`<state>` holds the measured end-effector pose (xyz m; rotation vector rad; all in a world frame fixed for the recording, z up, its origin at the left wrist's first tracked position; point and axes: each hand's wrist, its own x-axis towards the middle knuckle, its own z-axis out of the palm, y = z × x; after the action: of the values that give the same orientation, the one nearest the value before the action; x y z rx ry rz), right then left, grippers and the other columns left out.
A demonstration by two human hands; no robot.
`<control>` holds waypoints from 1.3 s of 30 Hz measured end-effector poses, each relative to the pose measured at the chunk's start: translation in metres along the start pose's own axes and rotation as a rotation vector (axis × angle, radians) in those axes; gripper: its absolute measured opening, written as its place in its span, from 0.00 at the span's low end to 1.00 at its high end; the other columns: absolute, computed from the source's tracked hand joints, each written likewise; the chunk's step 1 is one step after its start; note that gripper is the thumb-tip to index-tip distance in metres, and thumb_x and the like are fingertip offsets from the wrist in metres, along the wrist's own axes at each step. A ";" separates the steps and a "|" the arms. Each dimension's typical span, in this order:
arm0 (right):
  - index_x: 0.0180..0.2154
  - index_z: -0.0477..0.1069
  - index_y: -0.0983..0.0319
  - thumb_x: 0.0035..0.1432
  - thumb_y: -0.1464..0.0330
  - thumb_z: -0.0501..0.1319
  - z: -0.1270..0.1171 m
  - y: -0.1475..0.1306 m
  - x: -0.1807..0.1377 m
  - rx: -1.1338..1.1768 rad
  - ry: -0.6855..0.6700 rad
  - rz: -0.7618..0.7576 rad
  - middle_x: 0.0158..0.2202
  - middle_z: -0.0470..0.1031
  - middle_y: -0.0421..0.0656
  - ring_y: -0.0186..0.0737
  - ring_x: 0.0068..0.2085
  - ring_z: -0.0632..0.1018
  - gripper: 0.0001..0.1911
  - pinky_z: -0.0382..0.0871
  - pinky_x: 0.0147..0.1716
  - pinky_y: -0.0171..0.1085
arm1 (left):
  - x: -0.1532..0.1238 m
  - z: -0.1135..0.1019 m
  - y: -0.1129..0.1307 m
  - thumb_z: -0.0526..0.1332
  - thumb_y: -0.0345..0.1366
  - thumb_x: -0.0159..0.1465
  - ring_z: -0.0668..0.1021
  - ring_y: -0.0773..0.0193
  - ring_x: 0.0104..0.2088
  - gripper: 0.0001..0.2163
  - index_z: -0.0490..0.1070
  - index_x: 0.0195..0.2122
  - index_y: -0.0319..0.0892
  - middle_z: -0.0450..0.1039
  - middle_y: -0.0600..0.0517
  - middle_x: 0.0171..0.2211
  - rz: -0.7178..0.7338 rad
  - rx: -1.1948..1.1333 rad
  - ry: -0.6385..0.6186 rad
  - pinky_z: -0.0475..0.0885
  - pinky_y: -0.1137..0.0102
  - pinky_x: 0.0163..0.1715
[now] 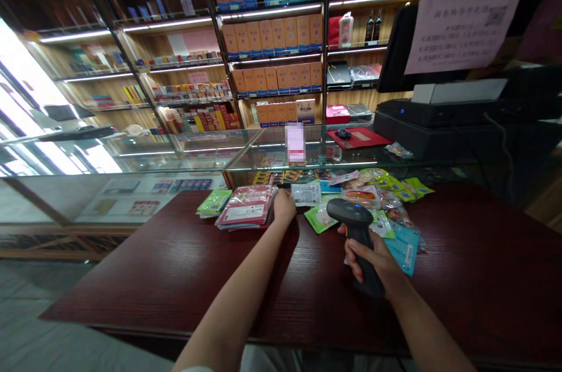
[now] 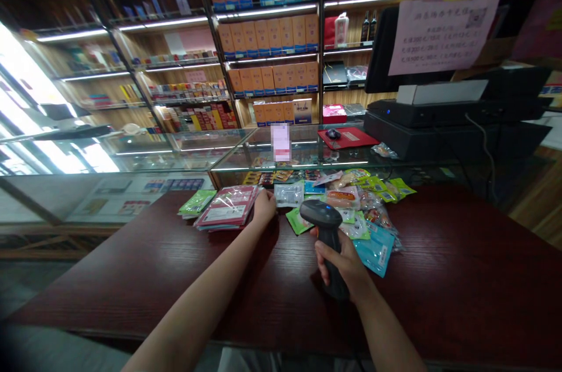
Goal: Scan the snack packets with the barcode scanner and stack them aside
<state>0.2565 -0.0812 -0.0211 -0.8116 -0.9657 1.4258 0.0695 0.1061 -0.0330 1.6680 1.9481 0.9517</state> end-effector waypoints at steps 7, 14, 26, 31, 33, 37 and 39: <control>0.46 0.68 0.63 0.51 0.56 0.68 0.004 0.003 -0.001 -0.105 -0.021 0.030 0.19 0.67 0.32 0.29 0.13 0.66 0.25 0.59 0.08 0.28 | -0.029 0.013 -0.027 0.65 0.30 0.54 0.78 0.66 0.24 0.16 0.66 0.44 0.38 0.74 0.54 0.25 0.021 -0.803 0.017 0.75 0.72 0.27; 0.42 0.65 0.61 0.52 0.56 0.67 0.006 0.008 -0.001 -0.228 0.001 0.084 0.18 0.67 0.31 0.29 0.12 0.67 0.22 0.57 0.08 0.27 | -0.036 0.021 -0.030 0.63 0.31 0.55 0.79 0.65 0.27 0.05 0.71 0.32 0.37 0.77 0.49 0.28 0.013 -0.825 0.061 0.73 0.74 0.27; 0.40 0.64 0.60 0.50 0.56 0.68 0.005 0.010 -0.003 -0.235 0.031 0.113 0.18 0.67 0.30 0.28 0.12 0.66 0.21 0.61 0.08 0.27 | -0.038 0.021 -0.030 0.63 0.30 0.53 0.79 0.63 0.29 0.04 0.72 0.31 0.37 0.77 0.48 0.29 0.061 -0.814 0.158 0.75 0.72 0.27; 0.43 0.65 0.61 0.51 0.56 0.68 0.003 0.010 -0.002 -0.232 0.043 0.103 0.18 0.67 0.31 0.28 0.13 0.66 0.23 0.61 0.08 0.27 | -0.039 0.019 -0.028 0.64 0.30 0.52 0.76 0.67 0.23 0.05 0.70 0.29 0.38 0.75 0.52 0.24 0.036 -0.951 0.109 0.71 0.75 0.22; 0.43 0.66 0.62 0.50 0.56 0.68 0.004 0.009 -0.002 -0.220 0.045 0.099 0.18 0.67 0.31 0.28 0.13 0.67 0.24 0.60 0.08 0.27 | -0.041 0.018 -0.027 0.65 0.31 0.51 0.76 0.67 0.23 0.06 0.69 0.29 0.38 0.74 0.52 0.23 0.026 -0.991 0.103 0.71 0.75 0.23; 0.42 0.66 0.61 0.50 0.56 0.69 0.004 0.006 -0.001 -0.174 0.034 0.074 0.18 0.68 0.32 0.27 0.13 0.66 0.23 0.60 0.09 0.26 | -0.045 0.013 -0.023 0.66 0.34 0.50 0.76 0.67 0.24 0.08 0.69 0.29 0.39 0.73 0.53 0.24 0.068 -1.031 0.109 0.73 0.73 0.24; 0.41 0.66 0.61 0.50 0.57 0.69 0.003 0.006 -0.002 -0.145 0.040 0.069 0.18 0.68 0.32 0.27 0.13 0.66 0.22 0.60 0.09 0.26 | -0.047 0.007 -0.018 0.67 0.35 0.49 0.75 0.68 0.24 0.09 0.70 0.29 0.39 0.72 0.54 0.24 0.110 -1.035 0.141 0.73 0.72 0.24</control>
<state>0.2516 -0.0833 -0.0251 -0.9853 -1.0271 1.4054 0.0714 0.0609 -0.0571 1.0870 1.0538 1.7423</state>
